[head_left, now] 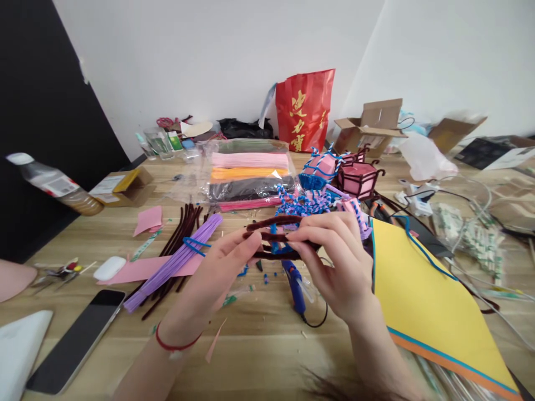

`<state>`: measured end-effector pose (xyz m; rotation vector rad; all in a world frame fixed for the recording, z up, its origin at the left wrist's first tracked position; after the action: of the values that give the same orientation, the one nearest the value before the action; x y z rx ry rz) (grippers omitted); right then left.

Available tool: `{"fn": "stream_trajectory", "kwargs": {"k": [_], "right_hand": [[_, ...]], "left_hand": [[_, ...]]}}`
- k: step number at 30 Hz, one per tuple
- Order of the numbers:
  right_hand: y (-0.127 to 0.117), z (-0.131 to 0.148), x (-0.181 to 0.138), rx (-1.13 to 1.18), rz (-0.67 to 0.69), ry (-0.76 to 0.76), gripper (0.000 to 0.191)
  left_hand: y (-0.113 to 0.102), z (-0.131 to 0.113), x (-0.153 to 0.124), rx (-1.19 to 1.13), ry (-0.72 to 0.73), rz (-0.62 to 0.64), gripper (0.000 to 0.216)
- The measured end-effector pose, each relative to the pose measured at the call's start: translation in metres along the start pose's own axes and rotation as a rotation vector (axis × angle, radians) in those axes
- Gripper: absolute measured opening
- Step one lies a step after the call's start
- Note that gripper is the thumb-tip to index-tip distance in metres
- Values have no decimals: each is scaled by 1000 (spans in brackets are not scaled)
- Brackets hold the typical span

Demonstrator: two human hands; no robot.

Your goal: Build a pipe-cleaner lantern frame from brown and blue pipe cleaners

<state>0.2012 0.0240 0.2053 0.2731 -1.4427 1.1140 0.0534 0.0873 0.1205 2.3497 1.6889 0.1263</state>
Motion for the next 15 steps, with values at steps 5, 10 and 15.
{"fn": "stream_trajectory", "kwargs": {"k": [5,10,15], "right_hand": [[-1,-1,1,40,-33,34,18],[-1,-1,1,61,-55,48,17],[-3,0,1,106,-73,38,21]], "left_hand": [[6,-10,-1,-23,98,118,25],[6,-13,-1,-39,142,131,21],[-2,-14,-1,-2,226,36,21]]}}
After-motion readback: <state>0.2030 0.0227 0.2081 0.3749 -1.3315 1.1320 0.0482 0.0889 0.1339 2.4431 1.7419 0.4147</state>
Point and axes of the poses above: each hand's wrist, its own x-axis towards the middle knuckle, its own y-axis out of the palm, z = x × y, the point moved 8 cm from there along x, towards the middle knuckle, and after that the axes turned 1 degree about -y, right-handed, at the moved point
